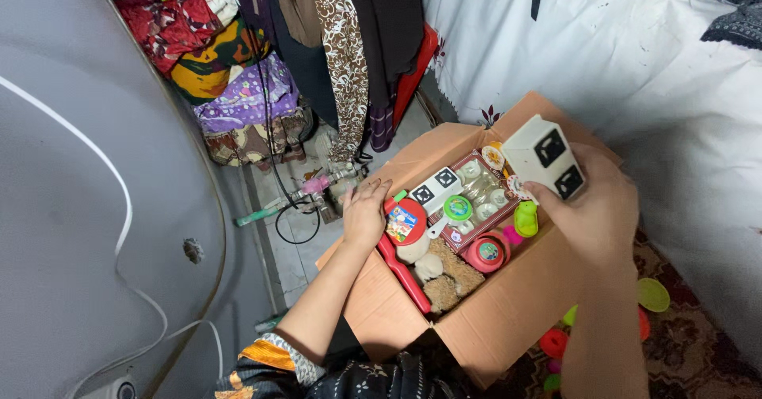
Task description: The person sorts small plastic toys and kitchenware from a cardboard box onto a patterned surface, then places them back into the box. They handle items such as a toy fan, a toy frying pan, a toy pot, a toy ladle, and a toy stove, picking them up one by one and returning them to the box.
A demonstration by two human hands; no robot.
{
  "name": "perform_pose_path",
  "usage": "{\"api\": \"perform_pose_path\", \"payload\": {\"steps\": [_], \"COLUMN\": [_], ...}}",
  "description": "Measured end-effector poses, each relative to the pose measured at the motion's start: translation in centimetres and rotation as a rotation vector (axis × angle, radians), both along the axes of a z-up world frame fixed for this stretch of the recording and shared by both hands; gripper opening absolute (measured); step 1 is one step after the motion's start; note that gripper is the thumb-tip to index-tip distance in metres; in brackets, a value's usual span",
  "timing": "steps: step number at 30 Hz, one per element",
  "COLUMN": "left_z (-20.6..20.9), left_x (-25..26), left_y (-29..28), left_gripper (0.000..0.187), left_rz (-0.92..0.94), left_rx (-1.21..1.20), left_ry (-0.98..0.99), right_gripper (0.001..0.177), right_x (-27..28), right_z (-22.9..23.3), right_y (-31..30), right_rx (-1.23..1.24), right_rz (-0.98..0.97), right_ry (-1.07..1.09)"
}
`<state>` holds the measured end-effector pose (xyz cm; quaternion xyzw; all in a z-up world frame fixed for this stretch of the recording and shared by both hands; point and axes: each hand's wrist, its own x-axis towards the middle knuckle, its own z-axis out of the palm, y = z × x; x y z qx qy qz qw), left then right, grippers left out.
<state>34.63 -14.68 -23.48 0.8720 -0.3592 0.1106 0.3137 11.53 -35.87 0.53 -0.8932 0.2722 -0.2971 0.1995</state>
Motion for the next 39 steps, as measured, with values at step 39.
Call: {"api": "perform_pose_path", "payload": {"steps": [39], "left_z": [7.2], "left_x": [-3.9], "left_y": [-9.6], "left_gripper": [0.035], "left_rz": [-0.558], "left_rx": [-0.063], "left_ry": [0.026], "right_gripper": [0.058], "right_x": [3.0], "right_z": [-12.5], "right_y": [-5.9], "right_rx": [0.077], "right_rz": [-0.177], "right_ry": [0.219]}}
